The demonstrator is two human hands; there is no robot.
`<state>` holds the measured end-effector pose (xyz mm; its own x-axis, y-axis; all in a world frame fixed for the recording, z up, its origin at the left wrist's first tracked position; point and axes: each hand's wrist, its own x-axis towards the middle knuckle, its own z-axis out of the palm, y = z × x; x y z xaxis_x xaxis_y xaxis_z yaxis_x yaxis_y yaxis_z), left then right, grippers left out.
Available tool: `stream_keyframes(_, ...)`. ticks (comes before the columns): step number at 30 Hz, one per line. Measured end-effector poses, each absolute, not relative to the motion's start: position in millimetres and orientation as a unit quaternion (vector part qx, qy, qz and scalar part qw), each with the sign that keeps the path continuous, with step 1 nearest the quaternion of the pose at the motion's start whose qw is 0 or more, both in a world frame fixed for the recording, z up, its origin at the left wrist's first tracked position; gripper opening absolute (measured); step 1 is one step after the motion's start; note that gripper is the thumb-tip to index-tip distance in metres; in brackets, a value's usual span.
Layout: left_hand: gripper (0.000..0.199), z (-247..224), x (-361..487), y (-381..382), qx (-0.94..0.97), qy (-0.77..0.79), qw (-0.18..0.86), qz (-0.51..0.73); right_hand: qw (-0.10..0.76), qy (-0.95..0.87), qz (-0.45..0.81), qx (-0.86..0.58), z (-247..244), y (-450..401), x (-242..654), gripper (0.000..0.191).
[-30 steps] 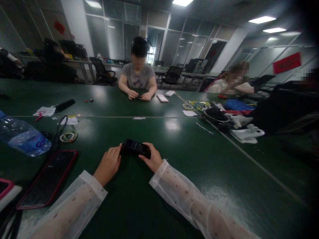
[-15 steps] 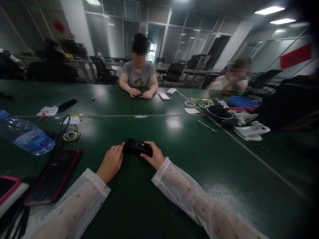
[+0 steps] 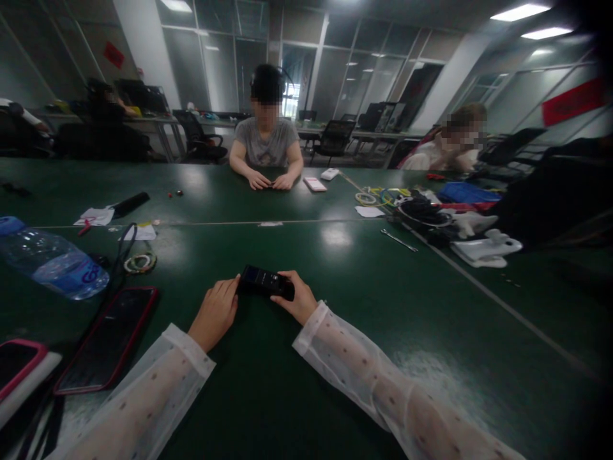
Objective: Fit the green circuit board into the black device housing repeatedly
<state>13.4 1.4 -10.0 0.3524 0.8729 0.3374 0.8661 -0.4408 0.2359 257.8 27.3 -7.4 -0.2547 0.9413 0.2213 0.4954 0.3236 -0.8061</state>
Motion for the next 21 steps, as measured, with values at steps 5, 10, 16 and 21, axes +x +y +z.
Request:
stream_keyframes(5, 0.044, -10.7, 13.4, 1.5, 0.823, 0.525, 0.004, 0.215, 0.357, -0.731, 0.296, -0.500, -7.8, 27.6, 257.4, 0.055)
stream_keyframes(10, 0.045, -12.0, 12.7, 2.2, 0.823, 0.525, 0.007, 0.216, 0.349, -0.735, 0.280, -0.509, -8.8, 28.3, 256.7, 0.057)
stream_keyframes(16, 0.045, -16.2, 11.9, 3.4, 0.823, 0.526, 0.000, 0.214, 0.353, -0.738, 0.271, -0.508, -8.5, 28.7, 256.3, 0.051)
stream_keyframes(21, 0.045, -16.1, 11.7, 3.3, 0.822, 0.528, 0.004, 0.212, 0.351, -0.738, 0.289, -0.498, -9.8, 29.0, 259.0, 0.049)
